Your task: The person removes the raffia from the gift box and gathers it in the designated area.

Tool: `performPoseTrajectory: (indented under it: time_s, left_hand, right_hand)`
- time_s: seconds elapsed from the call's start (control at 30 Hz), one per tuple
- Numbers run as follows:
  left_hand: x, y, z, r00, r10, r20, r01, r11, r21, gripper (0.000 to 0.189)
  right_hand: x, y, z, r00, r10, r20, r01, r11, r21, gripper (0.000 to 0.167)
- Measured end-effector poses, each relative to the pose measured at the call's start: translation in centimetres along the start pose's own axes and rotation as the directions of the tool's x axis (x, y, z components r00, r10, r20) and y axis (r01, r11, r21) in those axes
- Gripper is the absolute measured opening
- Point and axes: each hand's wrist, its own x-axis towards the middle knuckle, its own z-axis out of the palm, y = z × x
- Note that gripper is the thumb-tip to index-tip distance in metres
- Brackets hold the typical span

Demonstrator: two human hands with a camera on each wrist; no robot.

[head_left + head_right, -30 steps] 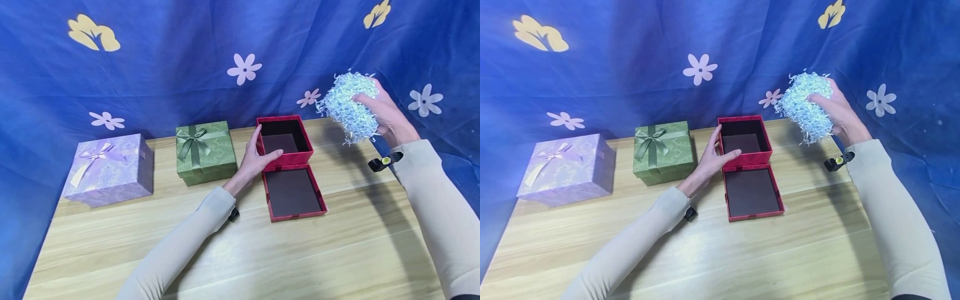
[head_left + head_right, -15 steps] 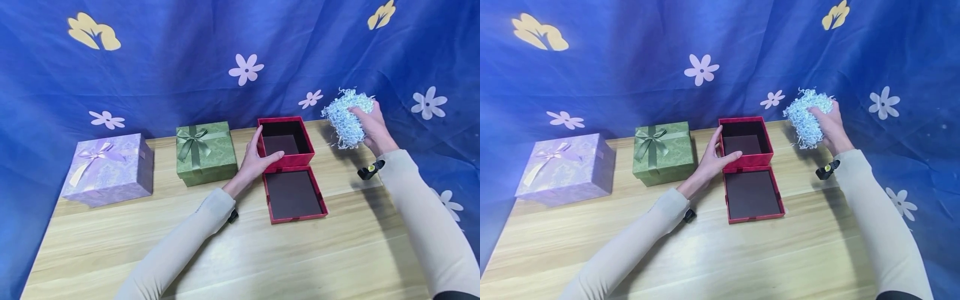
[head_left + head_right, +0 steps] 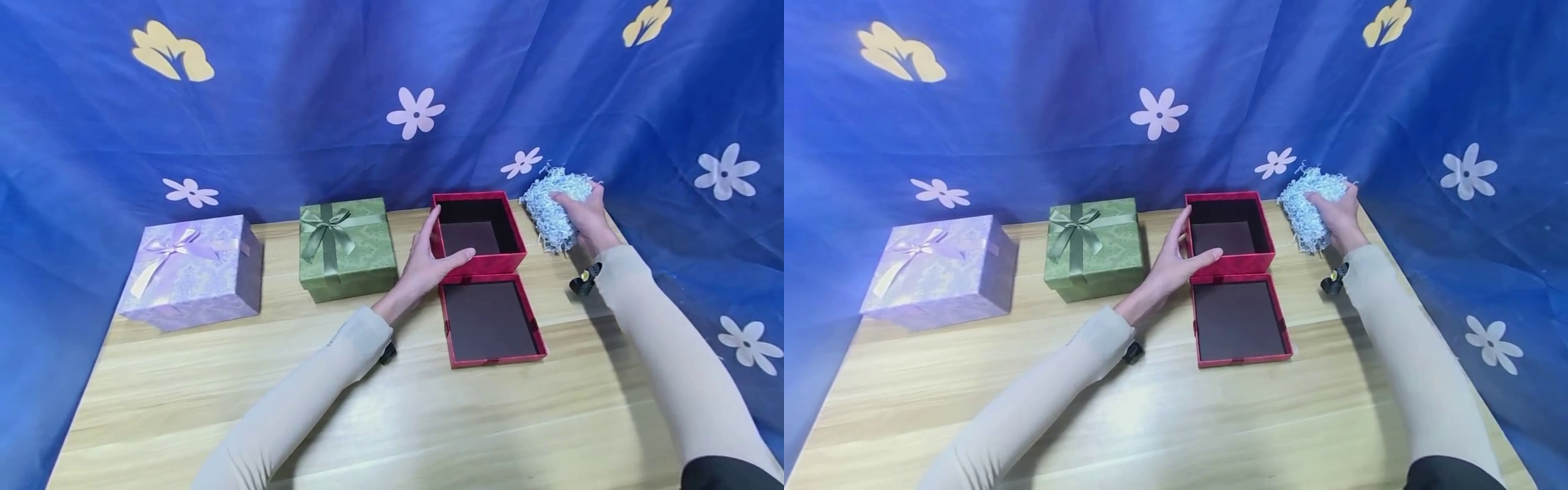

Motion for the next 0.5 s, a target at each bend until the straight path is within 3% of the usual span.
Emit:
performPoseTrajectory:
  time_s: [0.13, 0.23, 0.43, 0.5]
  left_hand:
    - [-0.07, -0.09, 0.04, 1.0, 0.008, -0.002, -0.008, 1.0, 0.009, 0.109]
    - [-0.15, -0.03, 0.03, 1.0, 0.007, -0.003, -0.007, 1.0, 0.015, 0.108]
    - [-0.09, -0.04, 0.03, 1.0, 0.005, -0.009, -0.005, 1.0, 0.018, 0.108]
    - [-0.06, -0.09, 0.02, 1.0, 0.003, -0.014, -0.003, 1.0, 0.018, 0.108]
  right_hand:
    - [0.25, 0.45, 0.24, 0.999, 0.041, 0.0, -0.041, 0.996, -0.082, 0.11]
    - [0.12, 0.35, 0.21, 0.997, 0.059, 0.048, -0.053, 0.992, -0.112, 0.117]
    - [0.01, 0.05, 0.24, 0.983, 0.025, 0.184, -0.035, 0.998, 0.05, 0.106]
    - [-0.11, 0.12, -0.01, 0.983, 0.016, 0.182, -0.01, 0.999, -0.037, 0.107]
